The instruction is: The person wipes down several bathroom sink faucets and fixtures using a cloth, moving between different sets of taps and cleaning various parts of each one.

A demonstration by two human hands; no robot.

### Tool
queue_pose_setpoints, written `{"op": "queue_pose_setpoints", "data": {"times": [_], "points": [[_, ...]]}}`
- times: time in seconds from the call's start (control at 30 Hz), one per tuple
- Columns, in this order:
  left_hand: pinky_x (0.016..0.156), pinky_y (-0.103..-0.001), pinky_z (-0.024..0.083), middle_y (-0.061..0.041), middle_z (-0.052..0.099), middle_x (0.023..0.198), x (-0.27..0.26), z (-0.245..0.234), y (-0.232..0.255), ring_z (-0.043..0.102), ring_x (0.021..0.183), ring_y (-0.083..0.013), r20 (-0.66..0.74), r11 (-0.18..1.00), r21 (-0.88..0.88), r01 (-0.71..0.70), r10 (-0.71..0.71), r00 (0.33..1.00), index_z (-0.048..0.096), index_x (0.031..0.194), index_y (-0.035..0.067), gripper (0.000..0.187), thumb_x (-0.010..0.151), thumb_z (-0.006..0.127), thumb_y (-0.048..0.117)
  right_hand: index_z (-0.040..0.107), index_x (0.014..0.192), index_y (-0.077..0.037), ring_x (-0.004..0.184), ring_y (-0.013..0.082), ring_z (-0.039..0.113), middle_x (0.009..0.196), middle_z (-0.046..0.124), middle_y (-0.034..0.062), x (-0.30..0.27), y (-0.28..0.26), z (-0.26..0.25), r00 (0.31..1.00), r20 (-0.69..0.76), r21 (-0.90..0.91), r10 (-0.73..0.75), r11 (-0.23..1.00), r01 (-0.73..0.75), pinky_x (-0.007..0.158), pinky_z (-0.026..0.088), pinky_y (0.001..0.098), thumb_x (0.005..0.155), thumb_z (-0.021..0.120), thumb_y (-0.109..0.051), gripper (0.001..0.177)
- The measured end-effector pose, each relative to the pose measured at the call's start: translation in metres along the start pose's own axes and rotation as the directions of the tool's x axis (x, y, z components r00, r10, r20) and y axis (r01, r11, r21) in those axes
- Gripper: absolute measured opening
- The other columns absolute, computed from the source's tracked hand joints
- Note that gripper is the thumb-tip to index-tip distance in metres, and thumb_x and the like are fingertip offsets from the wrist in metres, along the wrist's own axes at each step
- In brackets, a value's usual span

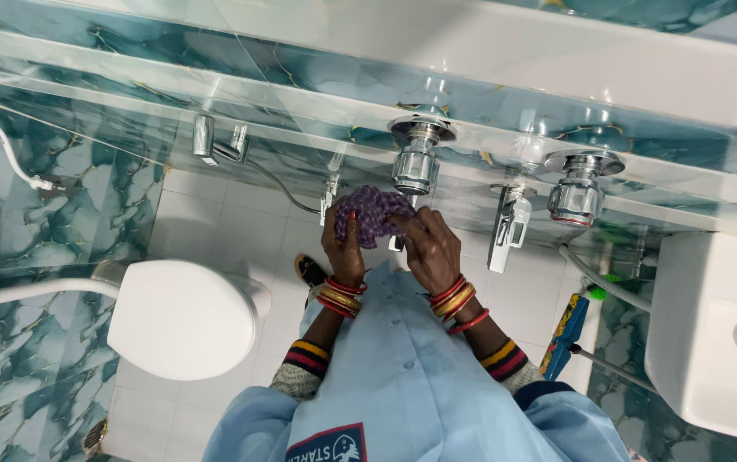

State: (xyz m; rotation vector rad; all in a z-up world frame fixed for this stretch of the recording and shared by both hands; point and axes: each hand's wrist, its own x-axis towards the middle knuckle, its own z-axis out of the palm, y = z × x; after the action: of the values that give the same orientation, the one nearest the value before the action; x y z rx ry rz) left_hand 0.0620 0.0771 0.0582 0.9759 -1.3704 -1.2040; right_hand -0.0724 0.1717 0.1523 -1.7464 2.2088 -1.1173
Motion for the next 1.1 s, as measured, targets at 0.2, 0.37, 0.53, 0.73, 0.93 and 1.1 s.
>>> {"op": "queue_pose_setpoints", "data": {"times": [0.2, 0.37, 0.53, 0.73, 0.93, 1.1], "points": [[0.095, -0.034, 0.054, -0.011, 0.067, 0.119, 0.002, 0.007, 0.013, 0.064, 0.108, -0.0206, 0.057, 0.996, -0.066, 0.064, -0.06, 0.997, 0.06, 0.131, -0.002, 0.034, 0.106, 0.061, 0.021, 0.075, 0.125, -0.013, 0.089, 0.0265, 0.064, 0.098, 0.064, 0.0095, 0.024, 0.007, -0.005, 0.993, -0.064, 0.203, 0.095, 0.976, -0.08, 0.073, 0.054, 0.0401, 0.082, 0.075, 0.004, 0.046], [0.087, -0.034, 0.051, -0.013, 0.067, 0.107, -0.01, -0.011, -0.016, 0.06, 0.096, -0.0207, 0.006, 0.986, -0.047, 0.16, -0.16, 0.987, 0.064, 0.125, -0.005, 0.028, 0.107, 0.063, 0.016, 0.074, 0.122, -0.011, 0.089, 0.0264, 0.064, 0.097, 0.063, 0.0089, -0.012, -0.001, -0.014, 0.995, 0.093, 0.183, 0.018, 0.982, -0.035, 0.075, 0.055, 0.0388, 0.076, 0.07, 0.009, 0.05], [0.094, -0.033, 0.055, -0.012, 0.072, 0.113, -0.031, -0.057, -0.009, 0.068, 0.104, -0.0209, 0.19, 0.984, -0.087, 0.152, -0.134, 0.973, 0.066, 0.123, -0.003, 0.031, 0.098, 0.067, 0.015, 0.074, 0.122, -0.01, 0.08, 0.0253, 0.062, 0.091, 0.061, 0.0093, -0.049, 0.017, -0.013, 0.97, 0.24, 0.311, -0.036, 0.949, -0.042, 0.069, 0.053, 0.0398, 0.077, 0.078, 0.002, 0.047], [0.096, -0.032, 0.055, -0.012, 0.069, 0.119, -0.018, -0.033, 0.011, 0.067, 0.109, -0.0208, 0.298, 0.983, 0.153, -0.1, 0.051, 0.953, 0.065, 0.125, 0.001, 0.029, 0.099, 0.07, 0.012, 0.077, 0.12, -0.014, 0.085, 0.0242, 0.058, 0.09, 0.058, 0.0074, -0.063, 0.059, 0.018, 0.99, -0.14, -0.017, 0.003, 1.0, -0.005, 0.07, 0.052, 0.0381, 0.077, 0.071, 0.009, 0.049], [0.091, -0.029, 0.056, -0.01, 0.066, 0.118, 0.0, -0.006, -0.015, 0.065, 0.107, -0.0169, 0.374, 0.997, 0.082, -0.004, -0.027, 0.927, 0.064, 0.126, 0.003, 0.029, 0.097, 0.069, 0.006, 0.072, 0.118, -0.008, 0.065, 0.0162, 0.055, 0.098, 0.056, 0.0037, -0.05, 0.067, 0.047, 0.84, 0.126, 0.732, 0.528, 0.522, -0.438, 0.051, 0.045, 0.0296, 0.09, 0.057, 0.009, 0.036], [0.088, -0.027, 0.055, -0.008, 0.069, 0.113, 0.013, 0.001, -0.12, 0.064, 0.1, -0.0127, 0.279, 0.967, -0.101, 0.234, -0.198, 0.94, 0.064, 0.126, 0.001, 0.023, 0.104, 0.063, 0.006, 0.071, 0.126, -0.004, 0.08, 0.0109, 0.06, 0.103, 0.057, 0.0029, -0.039, 0.047, 0.039, 0.981, -0.169, 0.223, 0.098, 0.973, -0.059, 0.064, 0.049, 0.0291, 0.085, 0.067, 0.005, 0.042]]}}
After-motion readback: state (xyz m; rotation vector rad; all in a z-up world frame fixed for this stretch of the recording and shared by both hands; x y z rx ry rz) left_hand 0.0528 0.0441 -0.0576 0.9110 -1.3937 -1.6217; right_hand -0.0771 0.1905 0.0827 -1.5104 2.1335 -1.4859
